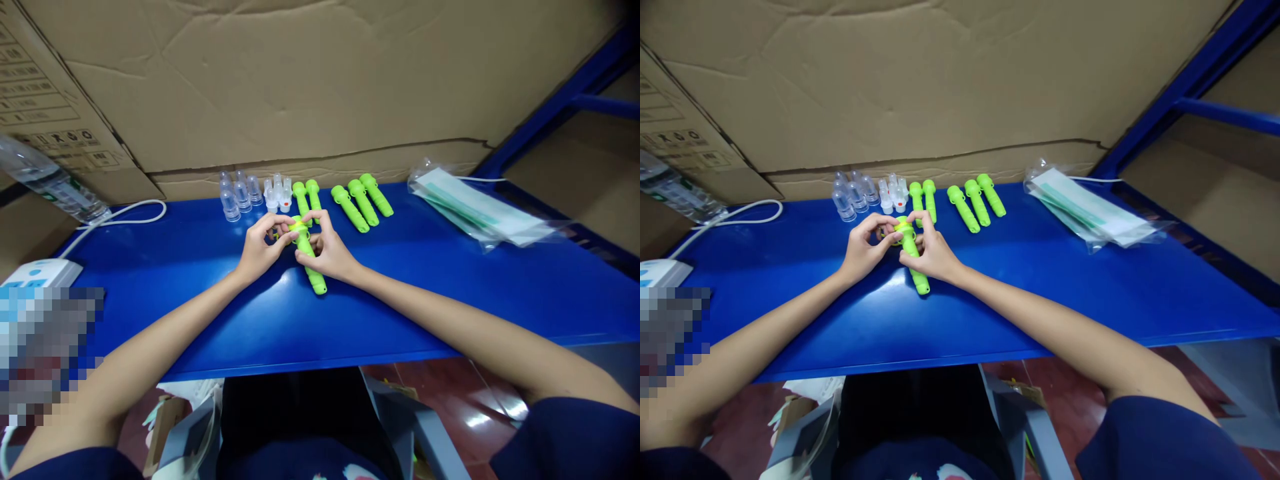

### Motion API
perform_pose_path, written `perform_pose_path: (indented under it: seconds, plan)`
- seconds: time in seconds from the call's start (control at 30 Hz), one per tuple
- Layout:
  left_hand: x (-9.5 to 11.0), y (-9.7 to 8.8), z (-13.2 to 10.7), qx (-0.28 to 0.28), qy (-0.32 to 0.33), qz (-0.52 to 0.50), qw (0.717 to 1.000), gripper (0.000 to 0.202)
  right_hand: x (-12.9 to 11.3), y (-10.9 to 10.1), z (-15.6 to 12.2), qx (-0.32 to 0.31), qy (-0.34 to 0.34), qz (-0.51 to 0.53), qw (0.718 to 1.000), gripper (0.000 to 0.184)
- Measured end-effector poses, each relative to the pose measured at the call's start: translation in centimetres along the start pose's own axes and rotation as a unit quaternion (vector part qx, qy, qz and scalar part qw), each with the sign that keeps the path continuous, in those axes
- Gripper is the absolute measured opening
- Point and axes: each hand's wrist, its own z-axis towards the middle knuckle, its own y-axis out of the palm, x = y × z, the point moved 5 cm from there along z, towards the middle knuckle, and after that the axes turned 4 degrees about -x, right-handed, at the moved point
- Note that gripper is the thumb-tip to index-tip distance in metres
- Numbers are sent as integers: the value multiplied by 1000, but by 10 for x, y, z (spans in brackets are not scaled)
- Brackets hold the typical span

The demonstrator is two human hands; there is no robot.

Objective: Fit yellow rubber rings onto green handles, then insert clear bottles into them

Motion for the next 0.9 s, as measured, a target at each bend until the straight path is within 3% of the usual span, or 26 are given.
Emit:
perform_pose_path:
  seconds: [0.6, 0.77, 0.9]
  plan:
    - [6, 1, 2, -34, 37, 21, 999, 19, 0, -1, -1, 6, -14, -42, 999, 50]
    - [7, 1, 1, -17, 51, 13, 998, 19, 0, 0, -1, 12, -10, -25, 1000, 51]
    - [0, 0, 0, 8, 14, 2, 1000, 30, -1, 0, -1, 15, -7, 13, 1000, 55]
